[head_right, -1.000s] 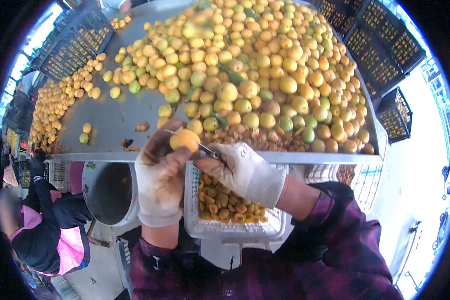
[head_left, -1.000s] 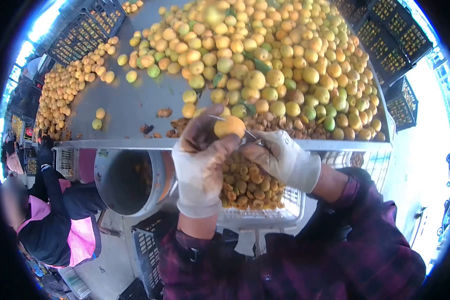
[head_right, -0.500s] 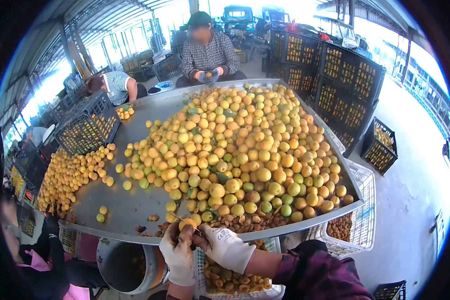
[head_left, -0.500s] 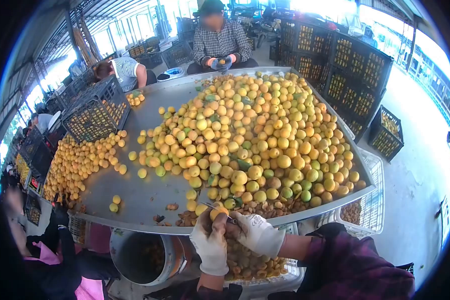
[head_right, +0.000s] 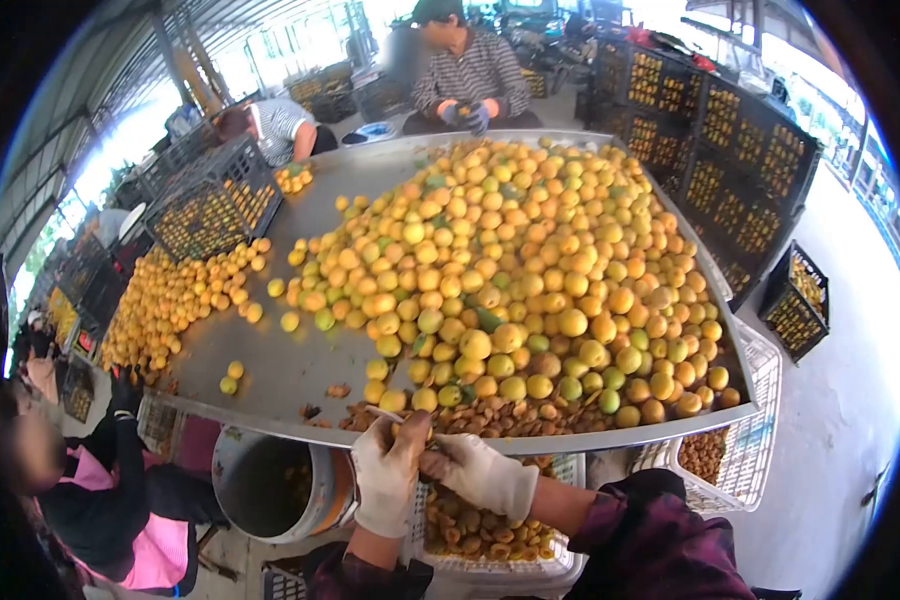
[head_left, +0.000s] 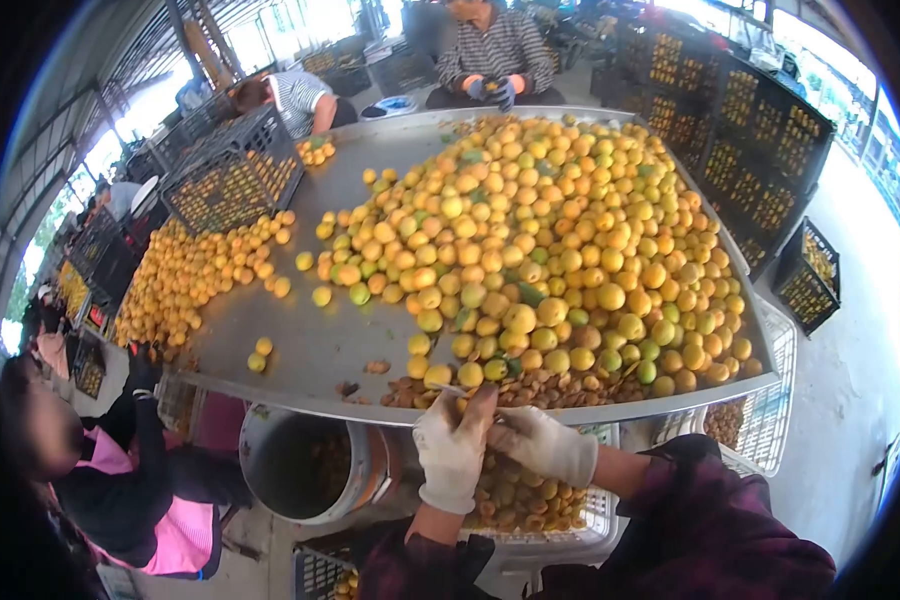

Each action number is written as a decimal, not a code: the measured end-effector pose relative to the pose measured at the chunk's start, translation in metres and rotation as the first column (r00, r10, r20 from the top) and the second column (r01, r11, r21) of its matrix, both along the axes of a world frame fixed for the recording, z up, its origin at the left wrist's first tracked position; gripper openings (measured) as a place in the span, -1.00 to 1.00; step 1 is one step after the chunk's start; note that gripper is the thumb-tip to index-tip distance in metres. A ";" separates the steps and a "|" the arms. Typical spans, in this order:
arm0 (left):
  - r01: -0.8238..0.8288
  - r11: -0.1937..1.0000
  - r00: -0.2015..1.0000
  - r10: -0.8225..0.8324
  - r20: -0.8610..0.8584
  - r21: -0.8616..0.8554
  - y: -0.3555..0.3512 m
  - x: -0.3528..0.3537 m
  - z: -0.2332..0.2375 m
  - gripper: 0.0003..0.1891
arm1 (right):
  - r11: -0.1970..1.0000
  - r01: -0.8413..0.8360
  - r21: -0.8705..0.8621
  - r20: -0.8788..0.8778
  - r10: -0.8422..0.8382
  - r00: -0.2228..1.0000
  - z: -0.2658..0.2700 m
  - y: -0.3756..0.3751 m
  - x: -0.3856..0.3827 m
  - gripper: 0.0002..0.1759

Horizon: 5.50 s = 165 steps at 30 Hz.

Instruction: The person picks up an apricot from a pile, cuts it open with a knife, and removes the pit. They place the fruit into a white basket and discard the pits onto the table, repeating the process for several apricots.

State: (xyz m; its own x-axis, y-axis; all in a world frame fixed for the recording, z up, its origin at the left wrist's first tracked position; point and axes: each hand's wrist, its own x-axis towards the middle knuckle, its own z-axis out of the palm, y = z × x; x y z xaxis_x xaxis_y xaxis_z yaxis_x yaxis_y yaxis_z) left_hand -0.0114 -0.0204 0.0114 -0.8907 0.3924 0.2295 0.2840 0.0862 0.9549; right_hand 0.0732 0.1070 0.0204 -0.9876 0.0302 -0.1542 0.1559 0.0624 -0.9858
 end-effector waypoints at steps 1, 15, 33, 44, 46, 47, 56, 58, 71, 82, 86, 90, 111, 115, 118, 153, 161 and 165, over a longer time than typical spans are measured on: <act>0.016 1.000 0.994 -0.017 0.108 0.019 0.000 0.001 0.008 -0.79 | 0.997 -0.002 -0.082 -0.030 -0.001 1.000 -0.004 0.000 0.001 -0.47; -0.083 0.993 0.971 0.063 0.232 0.079 0.003 -0.009 0.023 -0.58 | 0.993 0.103 -0.052 0.016 -0.102 0.995 0.023 0.058 -0.005 -0.55; 0.326 0.924 0.816 -0.381 0.434 0.199 -0.003 0.000 0.023 -0.46 | 0.837 0.095 -0.538 -0.094 -0.172 0.981 -0.005 0.069 0.014 -0.55; 0.230 0.896 0.786 -0.401 0.470 0.379 0.017 0.012 -0.006 -0.49 | 0.882 0.365 -0.296 0.226 -0.307 0.924 0.033 0.040 0.002 -0.65; 0.188 0.871 0.749 -0.426 0.507 0.454 0.021 0.014 -0.003 -0.50 | 0.896 0.442 -0.044 0.123 -0.435 0.892 0.038 0.039 0.001 -0.65; 0.141 0.841 0.707 -0.455 0.541 0.522 0.022 0.015 -0.002 -0.51 | 0.895 0.443 -0.043 0.123 -0.436 0.892 0.038 0.039 0.000 -0.65; 0.038 0.894 0.748 -0.322 0.580 0.446 0.020 0.015 0.005 -0.59 | 0.778 0.620 0.100 -0.602 -0.449 0.661 0.043 0.058 0.000 -0.01; 0.047 0.910 0.759 -0.301 0.577 0.412 0.019 0.015 0.003 -0.60 | 0.779 0.600 0.179 -0.557 -0.423 0.715 0.041 0.060 0.007 0.10; -0.042 0.956 0.826 -0.129 0.548 0.289 0.017 0.010 0.006 -0.63 | 0.682 0.469 0.561 -0.667 0.037 0.744 0.046 0.047 0.008 -0.79; 0.043 0.979 0.821 -0.149 0.551 0.201 0.010 0.013 0.011 -0.67 | 0.785 0.254 0.565 -0.565 0.144 0.812 0.018 0.082 0.005 -0.66; 0.126 0.973 0.815 -0.212 0.539 0.191 0.004 0.007 0.006 -0.68 | 0.638 0.335 0.693 -0.558 0.182 0.809 0.004 0.094 0.002 -0.65; 0.161 0.970 0.793 -0.237 0.561 0.183 0.003 0.007 0.010 -0.67 | 0.905 0.285 0.316 -0.437 -0.127 0.890 0.005 0.081 0.003 -0.79; 0.563 0.754 0.824 -0.478 0.306 -0.339 0.005 0.008 -0.011 -0.69 | 0.745 0.560 -0.363 -0.230 -0.654 0.720 0.000 0.067 -0.036 -0.53; 0.402 0.828 0.914 -0.389 0.117 -0.391 -0.001 0.010 -0.003 -0.63 | 0.888 0.461 -0.004 -0.063 -0.460 0.886 0.017 0.059 -0.054 -0.68; 0.422 0.830 0.904 -0.358 0.232 -0.364 -0.003 0.009 -0.005 -0.61 | 0.846 0.360 0.395 -0.020 -0.383 0.923 0.019 0.042 -0.098 -0.70; 0.101 0.811 0.834 -0.385 0.395 0.577 -0.009 -0.004 0.028 -0.54 | 0.708 0.185 0.682 -0.254 -0.008 0.967 0.108 0.028 0.009 -0.47; 0.219 0.841 0.871 -0.397 0.290 0.495 -0.029 -0.010 0.027 -0.37 | 0.907 0.035 0.419 -0.058 -0.011 0.998 0.051 0.028 0.011 -0.40; 0.246 0.878 0.887 -0.374 0.269 0.411 -0.026 -0.016 0.027 -0.38 | 0.908 0.041 0.417 -0.051 -0.022 0.998 0.039 0.031 0.009 -0.50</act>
